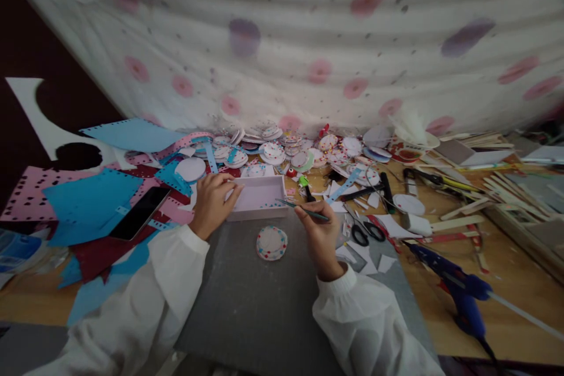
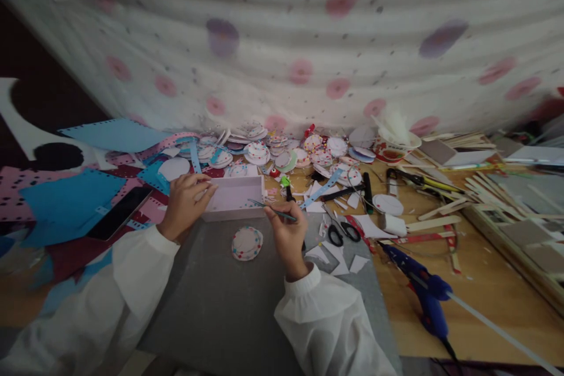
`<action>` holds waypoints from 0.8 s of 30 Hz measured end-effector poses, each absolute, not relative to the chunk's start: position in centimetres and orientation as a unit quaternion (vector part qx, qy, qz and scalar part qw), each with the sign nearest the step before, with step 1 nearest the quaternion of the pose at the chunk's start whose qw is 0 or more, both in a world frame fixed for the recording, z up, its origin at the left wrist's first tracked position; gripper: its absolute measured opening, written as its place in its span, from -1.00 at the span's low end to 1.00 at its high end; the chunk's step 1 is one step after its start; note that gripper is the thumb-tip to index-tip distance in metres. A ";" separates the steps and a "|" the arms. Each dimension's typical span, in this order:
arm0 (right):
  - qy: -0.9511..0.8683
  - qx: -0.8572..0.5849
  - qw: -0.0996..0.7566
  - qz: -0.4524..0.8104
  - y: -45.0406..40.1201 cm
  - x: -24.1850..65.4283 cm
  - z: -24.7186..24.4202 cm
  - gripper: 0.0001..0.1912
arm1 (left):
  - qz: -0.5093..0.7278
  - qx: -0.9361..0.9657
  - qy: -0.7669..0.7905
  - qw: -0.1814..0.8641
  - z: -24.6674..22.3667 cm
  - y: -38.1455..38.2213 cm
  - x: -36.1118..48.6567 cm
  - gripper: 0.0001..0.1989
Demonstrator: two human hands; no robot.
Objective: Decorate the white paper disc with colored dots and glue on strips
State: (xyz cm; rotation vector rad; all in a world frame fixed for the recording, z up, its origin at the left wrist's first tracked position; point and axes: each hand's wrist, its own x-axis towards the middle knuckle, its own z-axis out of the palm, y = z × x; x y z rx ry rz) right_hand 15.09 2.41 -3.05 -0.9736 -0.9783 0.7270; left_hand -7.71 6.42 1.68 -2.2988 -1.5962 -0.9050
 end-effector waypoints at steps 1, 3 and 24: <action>-0.459 -0.431 0.717 0.299 2.3 15.0 -3.0 -0.83 | -0.341 -0.768 -0.536 0.080 2.0 5.9 -7.2 -0.77; -0.511 -0.408 0.724 0.220 1.9 14.9 -3.0 -0.88 | -0.414 -0.743 -0.526 -0.003 2.3 4.5 -5.9 -0.77; -0.855 -0.301 0.423 -0.016 0.6 14.2 -3.2 -0.65 | -0.502 -0.400 -0.417 -0.643 -3.2 1.9 -2.4 -0.79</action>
